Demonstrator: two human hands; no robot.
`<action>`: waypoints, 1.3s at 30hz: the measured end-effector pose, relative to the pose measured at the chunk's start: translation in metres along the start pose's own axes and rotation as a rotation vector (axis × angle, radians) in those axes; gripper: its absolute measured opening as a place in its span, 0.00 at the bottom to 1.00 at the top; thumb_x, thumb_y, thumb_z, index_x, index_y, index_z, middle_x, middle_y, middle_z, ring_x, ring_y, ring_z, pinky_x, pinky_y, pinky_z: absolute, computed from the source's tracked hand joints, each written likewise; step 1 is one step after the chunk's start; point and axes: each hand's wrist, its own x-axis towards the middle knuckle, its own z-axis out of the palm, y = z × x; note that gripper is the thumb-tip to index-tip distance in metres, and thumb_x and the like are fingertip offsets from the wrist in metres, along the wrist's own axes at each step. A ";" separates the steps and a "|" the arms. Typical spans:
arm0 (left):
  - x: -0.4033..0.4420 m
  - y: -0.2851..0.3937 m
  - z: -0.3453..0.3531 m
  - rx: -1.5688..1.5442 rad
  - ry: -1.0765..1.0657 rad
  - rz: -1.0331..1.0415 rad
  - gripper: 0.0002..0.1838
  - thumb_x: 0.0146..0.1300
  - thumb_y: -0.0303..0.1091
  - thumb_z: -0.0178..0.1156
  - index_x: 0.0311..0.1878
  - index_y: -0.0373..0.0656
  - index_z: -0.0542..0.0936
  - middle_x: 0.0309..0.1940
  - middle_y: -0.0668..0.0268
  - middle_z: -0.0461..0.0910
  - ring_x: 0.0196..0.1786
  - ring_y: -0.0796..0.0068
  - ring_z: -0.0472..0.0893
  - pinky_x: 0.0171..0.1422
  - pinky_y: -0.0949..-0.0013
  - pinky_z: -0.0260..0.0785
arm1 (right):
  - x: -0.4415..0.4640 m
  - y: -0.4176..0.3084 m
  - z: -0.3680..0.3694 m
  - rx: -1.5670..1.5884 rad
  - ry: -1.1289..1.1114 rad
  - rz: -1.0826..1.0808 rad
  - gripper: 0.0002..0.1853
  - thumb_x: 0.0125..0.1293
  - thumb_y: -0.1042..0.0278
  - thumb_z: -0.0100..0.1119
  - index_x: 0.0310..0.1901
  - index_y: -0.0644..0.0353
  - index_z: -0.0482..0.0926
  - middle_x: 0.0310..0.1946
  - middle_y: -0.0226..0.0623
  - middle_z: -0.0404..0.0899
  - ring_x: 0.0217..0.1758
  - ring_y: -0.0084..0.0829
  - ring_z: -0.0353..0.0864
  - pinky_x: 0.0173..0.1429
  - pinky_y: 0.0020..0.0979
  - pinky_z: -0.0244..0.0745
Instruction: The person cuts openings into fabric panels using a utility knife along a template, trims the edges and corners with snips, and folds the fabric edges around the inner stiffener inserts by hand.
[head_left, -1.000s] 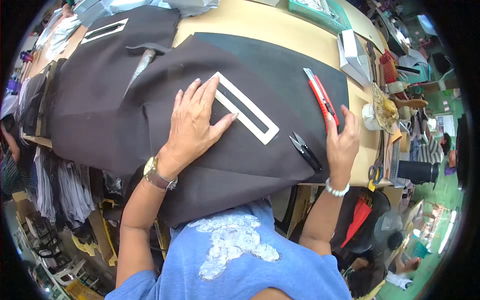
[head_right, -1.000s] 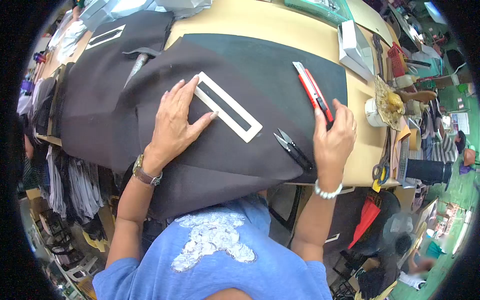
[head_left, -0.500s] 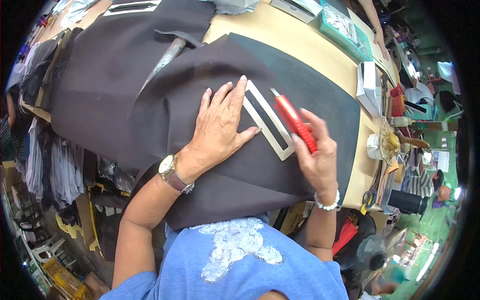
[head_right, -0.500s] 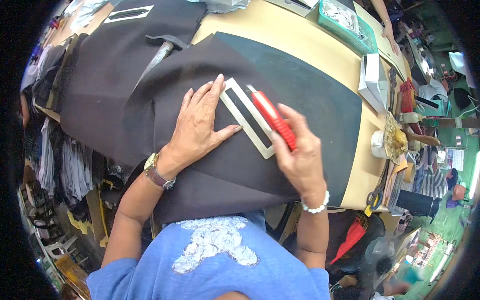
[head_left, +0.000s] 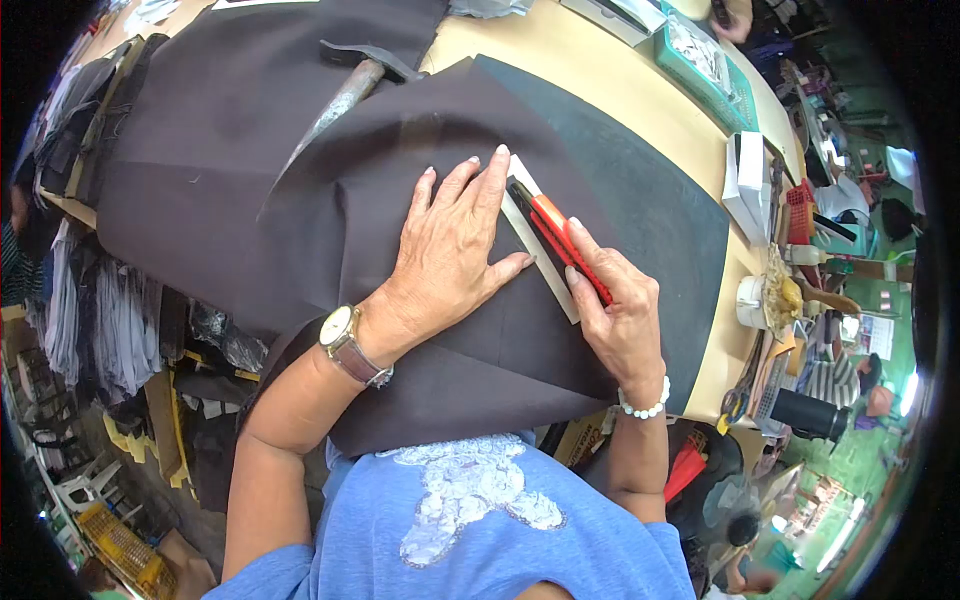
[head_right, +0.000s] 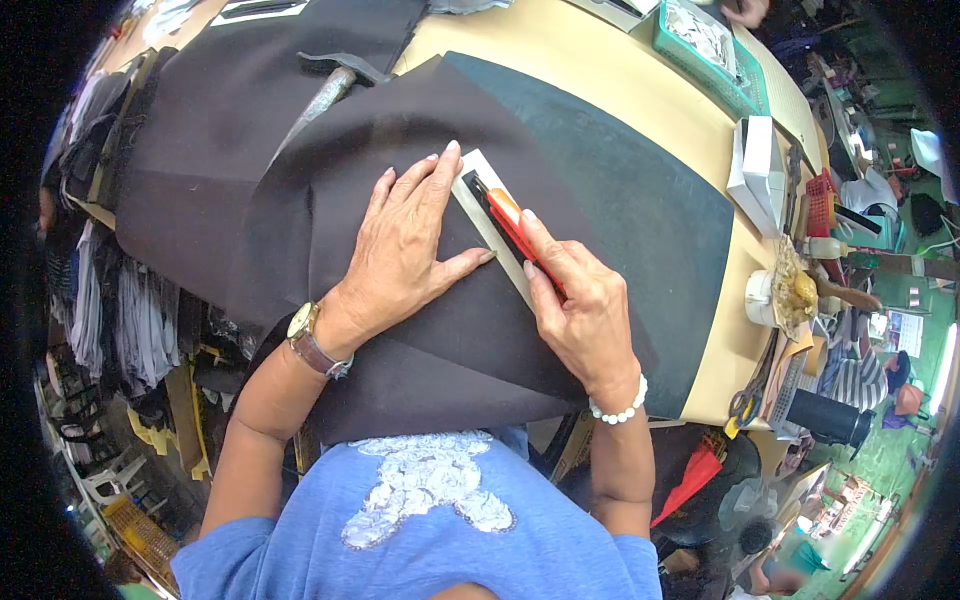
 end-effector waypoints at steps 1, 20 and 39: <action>0.000 0.000 0.000 0.010 -0.001 -0.006 0.50 0.50 0.44 0.68 0.70 0.33 0.52 0.60 0.51 0.68 0.65 0.53 0.64 0.69 0.47 0.52 | 0.000 0.000 0.000 -0.005 -0.001 -0.002 0.26 0.55 0.79 0.59 0.58 0.54 0.75 0.32 0.43 0.80 0.31 0.39 0.81 0.38 0.35 0.75; 0.000 -0.002 0.003 -0.012 0.033 -0.010 0.50 0.49 0.45 0.68 0.68 0.30 0.53 0.55 0.48 0.71 0.64 0.55 0.66 0.68 0.48 0.54 | 0.064 -0.070 -0.041 -0.575 -0.421 -0.038 0.17 0.61 0.68 0.55 0.52 0.55 0.79 0.26 0.52 0.78 0.30 0.51 0.78 0.39 0.43 0.73; -0.001 -0.004 0.006 0.005 0.047 0.005 0.51 0.49 0.46 0.69 0.68 0.29 0.53 0.55 0.46 0.71 0.64 0.55 0.67 0.67 0.46 0.56 | 0.016 -0.064 -0.055 -0.720 -0.458 -0.025 0.20 0.60 0.72 0.57 0.56 0.57 0.75 0.22 0.48 0.78 0.25 0.47 0.77 0.31 0.44 0.69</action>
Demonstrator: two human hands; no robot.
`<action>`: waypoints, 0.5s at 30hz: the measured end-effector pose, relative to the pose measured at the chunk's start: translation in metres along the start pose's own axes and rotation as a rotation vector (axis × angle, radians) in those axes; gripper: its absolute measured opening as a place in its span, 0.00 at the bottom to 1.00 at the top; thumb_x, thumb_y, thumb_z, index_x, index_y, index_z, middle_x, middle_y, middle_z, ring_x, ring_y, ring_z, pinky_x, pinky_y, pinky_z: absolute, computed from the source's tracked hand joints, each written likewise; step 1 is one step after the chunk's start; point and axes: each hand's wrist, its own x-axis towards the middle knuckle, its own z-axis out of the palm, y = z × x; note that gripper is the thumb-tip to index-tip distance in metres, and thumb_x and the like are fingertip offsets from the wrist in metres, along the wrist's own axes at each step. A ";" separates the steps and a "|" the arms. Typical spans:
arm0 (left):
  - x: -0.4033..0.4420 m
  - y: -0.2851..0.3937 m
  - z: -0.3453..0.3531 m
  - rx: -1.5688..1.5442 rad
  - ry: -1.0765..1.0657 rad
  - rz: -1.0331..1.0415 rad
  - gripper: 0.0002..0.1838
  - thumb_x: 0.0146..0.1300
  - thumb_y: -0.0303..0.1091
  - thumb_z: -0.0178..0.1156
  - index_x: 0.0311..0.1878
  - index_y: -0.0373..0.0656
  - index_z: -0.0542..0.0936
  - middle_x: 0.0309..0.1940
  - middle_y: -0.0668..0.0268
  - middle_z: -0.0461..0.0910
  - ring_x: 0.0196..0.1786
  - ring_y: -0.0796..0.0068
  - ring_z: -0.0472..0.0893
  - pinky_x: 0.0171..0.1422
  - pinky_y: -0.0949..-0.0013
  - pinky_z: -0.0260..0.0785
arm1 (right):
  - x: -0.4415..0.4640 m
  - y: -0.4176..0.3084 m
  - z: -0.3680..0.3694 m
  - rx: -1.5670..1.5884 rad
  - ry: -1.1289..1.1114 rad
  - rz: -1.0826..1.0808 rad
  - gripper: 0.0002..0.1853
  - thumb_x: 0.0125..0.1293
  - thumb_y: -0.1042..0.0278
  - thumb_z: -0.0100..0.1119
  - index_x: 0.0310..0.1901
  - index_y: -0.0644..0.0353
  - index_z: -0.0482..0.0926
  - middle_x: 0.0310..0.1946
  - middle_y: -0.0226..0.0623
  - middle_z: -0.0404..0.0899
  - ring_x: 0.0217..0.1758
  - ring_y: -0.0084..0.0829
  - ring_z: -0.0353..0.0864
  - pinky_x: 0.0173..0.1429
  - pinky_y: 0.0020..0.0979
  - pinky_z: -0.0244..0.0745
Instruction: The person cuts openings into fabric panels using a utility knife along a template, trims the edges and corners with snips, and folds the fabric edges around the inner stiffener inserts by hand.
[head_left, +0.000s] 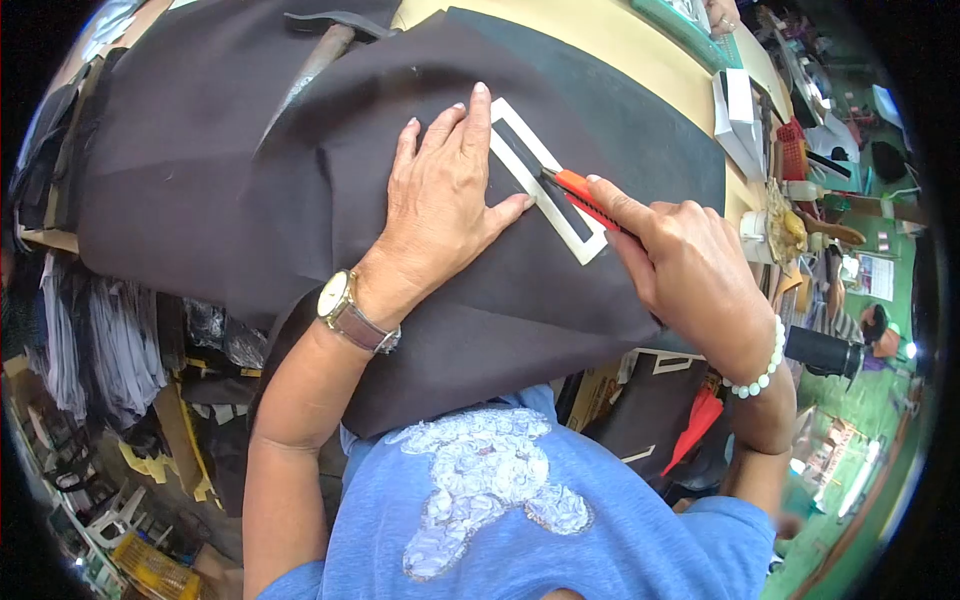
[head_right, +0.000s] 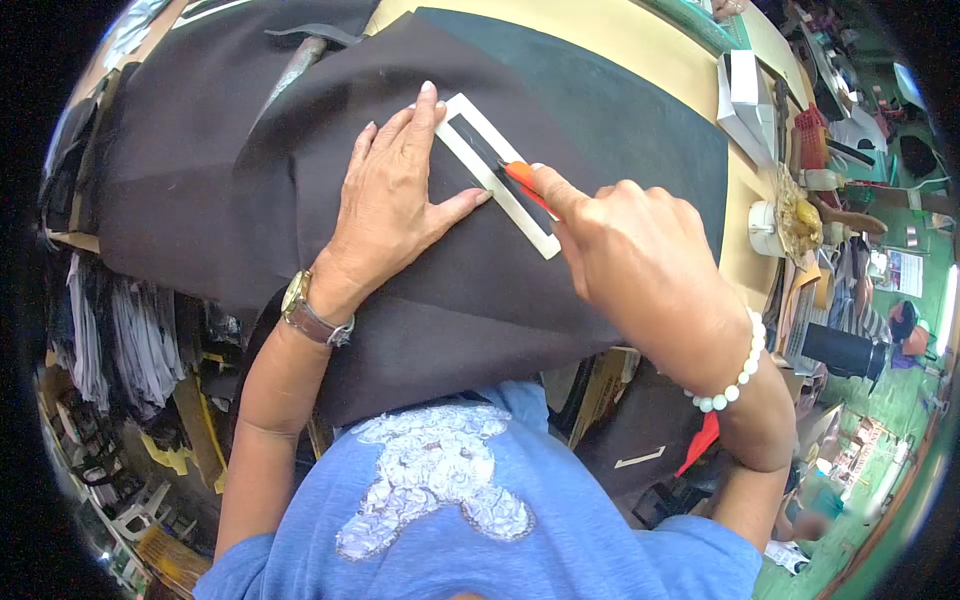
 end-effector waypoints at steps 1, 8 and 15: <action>-0.001 0.000 0.001 0.005 0.005 0.005 0.51 0.49 0.46 0.69 0.68 0.29 0.53 0.55 0.47 0.71 0.64 0.55 0.67 0.67 0.46 0.56 | -0.002 0.000 0.001 -0.005 -0.001 0.005 0.20 0.61 0.71 0.57 0.56 0.56 0.75 0.22 0.46 0.77 0.24 0.47 0.77 0.30 0.44 0.69; 0.000 0.000 -0.002 0.025 -0.031 -0.013 0.51 0.50 0.49 0.68 0.70 0.32 0.52 0.58 0.54 0.70 0.65 0.59 0.66 0.68 0.47 0.54 | -0.036 0.004 0.001 -0.036 -0.056 0.057 0.24 0.60 0.70 0.58 0.61 0.49 0.72 0.20 0.40 0.73 0.21 0.43 0.74 0.27 0.42 0.67; 0.005 -0.004 -0.017 -0.006 0.102 0.080 0.49 0.49 0.46 0.69 0.69 0.34 0.56 0.62 0.52 0.67 0.66 0.59 0.65 0.70 0.55 0.54 | -0.056 0.010 0.018 -0.019 -0.019 0.089 0.27 0.60 0.70 0.59 0.62 0.47 0.70 0.19 0.36 0.70 0.19 0.40 0.74 0.25 0.40 0.67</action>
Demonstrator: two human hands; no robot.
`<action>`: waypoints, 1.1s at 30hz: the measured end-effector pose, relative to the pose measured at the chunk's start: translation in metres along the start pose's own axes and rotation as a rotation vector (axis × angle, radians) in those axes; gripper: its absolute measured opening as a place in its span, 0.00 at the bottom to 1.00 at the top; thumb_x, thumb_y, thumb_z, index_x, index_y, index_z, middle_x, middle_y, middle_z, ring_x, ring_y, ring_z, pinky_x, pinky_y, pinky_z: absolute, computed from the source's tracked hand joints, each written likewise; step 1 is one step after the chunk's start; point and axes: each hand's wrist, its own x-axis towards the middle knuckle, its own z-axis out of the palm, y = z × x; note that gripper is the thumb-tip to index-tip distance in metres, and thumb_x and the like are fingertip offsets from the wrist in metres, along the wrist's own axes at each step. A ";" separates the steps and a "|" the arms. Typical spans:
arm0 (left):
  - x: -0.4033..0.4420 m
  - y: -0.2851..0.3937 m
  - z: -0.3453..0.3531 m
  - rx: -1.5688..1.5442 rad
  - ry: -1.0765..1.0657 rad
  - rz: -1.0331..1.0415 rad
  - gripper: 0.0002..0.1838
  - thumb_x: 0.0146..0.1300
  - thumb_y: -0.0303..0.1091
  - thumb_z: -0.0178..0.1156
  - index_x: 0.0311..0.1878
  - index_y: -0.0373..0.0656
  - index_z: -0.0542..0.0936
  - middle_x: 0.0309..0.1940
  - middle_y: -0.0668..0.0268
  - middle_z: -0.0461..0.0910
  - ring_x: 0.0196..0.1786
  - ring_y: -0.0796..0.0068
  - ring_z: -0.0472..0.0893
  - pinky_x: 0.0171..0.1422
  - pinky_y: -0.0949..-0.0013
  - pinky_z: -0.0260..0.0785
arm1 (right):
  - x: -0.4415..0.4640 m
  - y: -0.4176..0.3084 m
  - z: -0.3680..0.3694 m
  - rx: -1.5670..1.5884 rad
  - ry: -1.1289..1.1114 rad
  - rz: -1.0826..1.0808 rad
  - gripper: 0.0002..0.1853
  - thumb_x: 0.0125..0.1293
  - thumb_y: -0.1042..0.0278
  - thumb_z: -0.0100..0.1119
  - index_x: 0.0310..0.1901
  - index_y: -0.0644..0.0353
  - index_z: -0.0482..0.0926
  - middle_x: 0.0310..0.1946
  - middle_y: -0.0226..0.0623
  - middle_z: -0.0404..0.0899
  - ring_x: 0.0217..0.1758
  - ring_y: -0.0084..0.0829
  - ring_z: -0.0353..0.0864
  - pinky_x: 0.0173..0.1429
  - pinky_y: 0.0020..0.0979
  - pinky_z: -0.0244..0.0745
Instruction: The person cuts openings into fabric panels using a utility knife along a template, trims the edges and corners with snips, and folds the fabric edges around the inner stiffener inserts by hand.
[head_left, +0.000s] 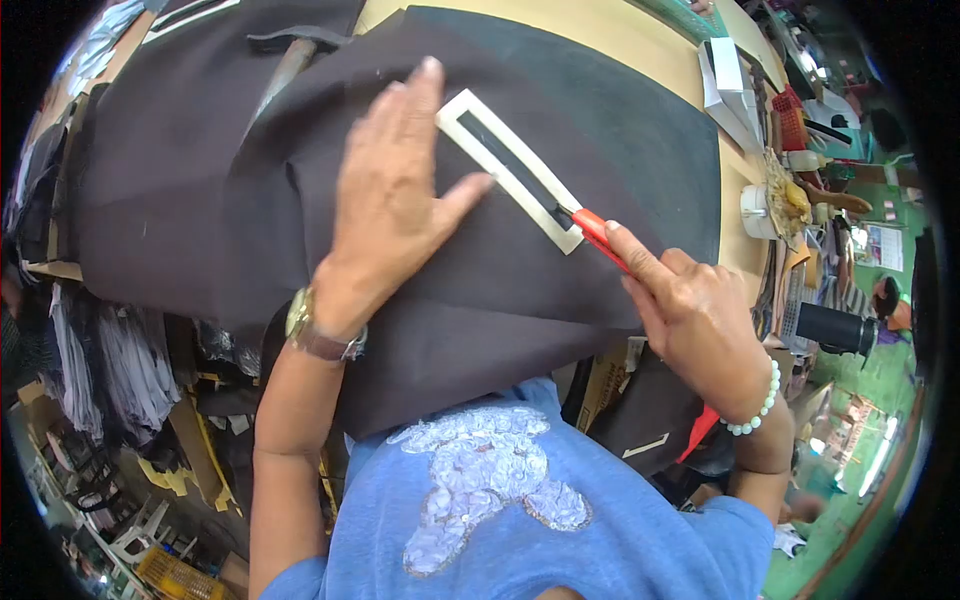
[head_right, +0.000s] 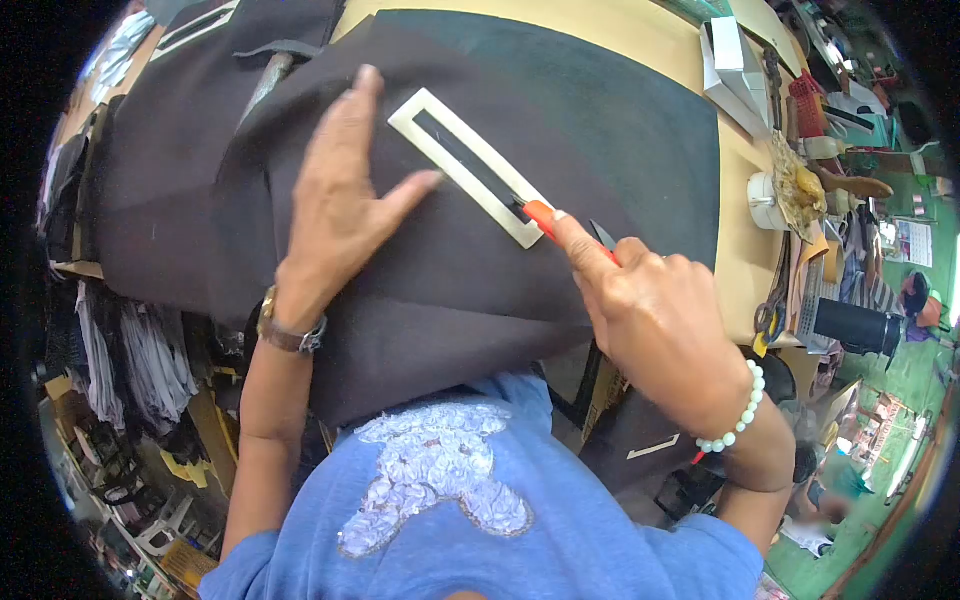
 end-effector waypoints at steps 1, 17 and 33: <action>0.004 0.003 -0.016 0.158 0.026 -0.024 0.48 0.47 0.44 0.71 0.68 0.35 0.58 0.64 0.50 0.65 0.67 0.57 0.64 0.70 0.58 0.54 | -0.001 0.001 0.002 0.009 0.014 0.003 0.27 0.59 0.70 0.59 0.62 0.47 0.70 0.19 0.36 0.70 0.19 0.40 0.74 0.25 0.40 0.67; -0.018 -0.061 -0.032 0.716 -0.093 -0.398 0.40 0.58 0.51 0.60 0.69 0.44 0.58 0.70 0.59 0.57 0.72 0.56 0.55 0.66 0.29 0.46 | -0.024 0.012 0.034 0.136 0.171 -0.039 0.29 0.58 0.72 0.56 0.64 0.53 0.68 0.17 0.39 0.70 0.13 0.36 0.74 0.16 0.35 0.70; 0.017 -0.037 -0.037 -0.379 0.103 -0.521 0.15 0.66 0.38 0.54 0.33 0.33 0.77 0.23 0.62 0.78 0.24 0.70 0.73 0.32 0.65 0.63 | 0.021 0.115 0.104 0.583 0.689 0.401 0.11 0.63 0.65 0.57 0.39 0.65 0.76 0.37 0.44 0.77 0.38 0.33 0.77 0.45 0.33 0.71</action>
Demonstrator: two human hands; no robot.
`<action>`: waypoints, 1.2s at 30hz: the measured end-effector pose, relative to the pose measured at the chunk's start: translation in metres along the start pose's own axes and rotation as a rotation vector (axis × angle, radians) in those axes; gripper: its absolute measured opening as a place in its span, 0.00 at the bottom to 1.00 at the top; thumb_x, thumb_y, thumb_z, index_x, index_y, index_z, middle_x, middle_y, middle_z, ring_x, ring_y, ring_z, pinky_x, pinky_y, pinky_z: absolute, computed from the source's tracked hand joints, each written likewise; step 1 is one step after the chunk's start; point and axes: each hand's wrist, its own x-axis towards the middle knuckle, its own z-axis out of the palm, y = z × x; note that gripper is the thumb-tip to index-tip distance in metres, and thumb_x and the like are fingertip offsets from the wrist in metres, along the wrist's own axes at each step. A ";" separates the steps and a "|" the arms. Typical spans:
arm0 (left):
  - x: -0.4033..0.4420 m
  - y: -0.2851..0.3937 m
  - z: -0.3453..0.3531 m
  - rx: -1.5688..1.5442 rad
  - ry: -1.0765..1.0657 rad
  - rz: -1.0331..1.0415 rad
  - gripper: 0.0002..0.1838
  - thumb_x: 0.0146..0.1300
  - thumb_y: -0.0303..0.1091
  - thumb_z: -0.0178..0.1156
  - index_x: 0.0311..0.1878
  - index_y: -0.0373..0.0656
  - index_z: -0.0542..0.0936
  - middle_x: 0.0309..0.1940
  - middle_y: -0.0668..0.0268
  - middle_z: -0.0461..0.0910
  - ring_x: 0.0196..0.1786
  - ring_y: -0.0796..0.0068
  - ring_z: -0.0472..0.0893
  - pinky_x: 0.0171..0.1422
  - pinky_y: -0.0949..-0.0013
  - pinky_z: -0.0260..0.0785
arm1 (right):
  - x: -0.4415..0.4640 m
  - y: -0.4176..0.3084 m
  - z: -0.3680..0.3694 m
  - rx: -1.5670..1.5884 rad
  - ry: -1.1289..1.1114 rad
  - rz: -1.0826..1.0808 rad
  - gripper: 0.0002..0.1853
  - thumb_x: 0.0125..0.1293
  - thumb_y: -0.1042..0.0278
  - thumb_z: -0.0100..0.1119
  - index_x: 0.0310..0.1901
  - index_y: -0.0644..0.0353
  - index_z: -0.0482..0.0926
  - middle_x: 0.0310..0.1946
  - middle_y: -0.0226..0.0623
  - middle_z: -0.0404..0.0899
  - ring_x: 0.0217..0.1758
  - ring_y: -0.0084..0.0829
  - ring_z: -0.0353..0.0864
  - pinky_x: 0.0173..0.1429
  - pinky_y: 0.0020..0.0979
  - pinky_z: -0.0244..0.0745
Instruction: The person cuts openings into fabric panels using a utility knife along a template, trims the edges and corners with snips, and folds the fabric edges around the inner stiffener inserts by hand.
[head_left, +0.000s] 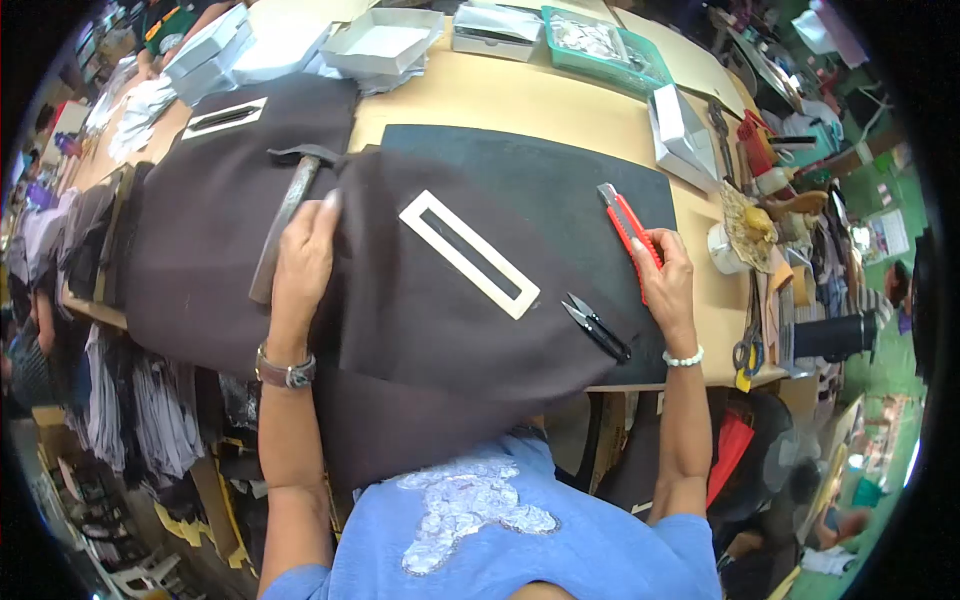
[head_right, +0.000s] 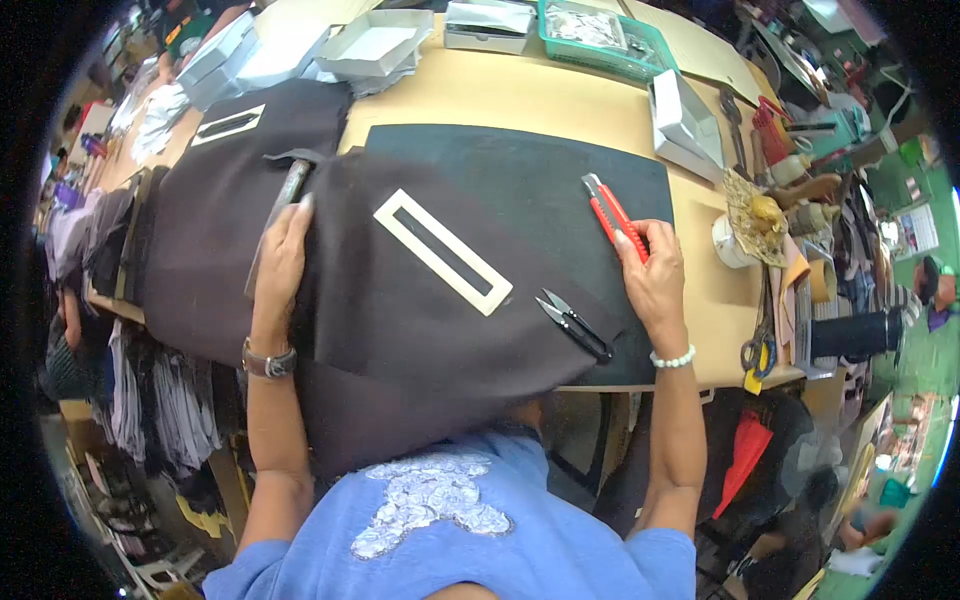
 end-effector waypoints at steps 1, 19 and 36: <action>0.002 0.001 -0.002 -0.100 -0.118 -0.149 0.16 0.64 0.40 0.57 0.31 0.33 0.78 0.22 0.64 0.78 0.24 0.73 0.72 0.32 0.65 0.63 | 0.001 0.002 0.004 0.014 0.035 0.018 0.11 0.61 0.65 0.59 0.37 0.65 0.78 0.41 0.47 0.76 0.47 0.40 0.73 0.55 0.37 0.65; -0.020 0.031 0.033 -0.681 -0.277 -0.431 0.24 0.58 0.42 0.65 0.46 0.27 0.77 0.40 0.55 0.81 0.40 0.75 0.81 0.40 0.79 0.74 | -0.059 -0.068 -0.016 0.200 -0.241 0.110 0.08 0.57 0.78 0.60 0.38 0.70 0.78 0.27 0.41 0.76 0.28 0.29 0.75 0.37 0.28 0.70; -0.054 0.052 0.040 -1.164 -0.194 -0.345 0.14 0.60 0.28 0.63 0.48 0.35 0.78 0.42 0.62 0.82 0.41 0.76 0.81 0.47 0.72 0.76 | -0.014 -0.150 0.027 0.910 -0.554 0.293 0.17 0.70 0.62 0.49 0.53 0.66 0.68 0.24 0.26 0.70 0.28 0.15 0.67 0.33 0.19 0.65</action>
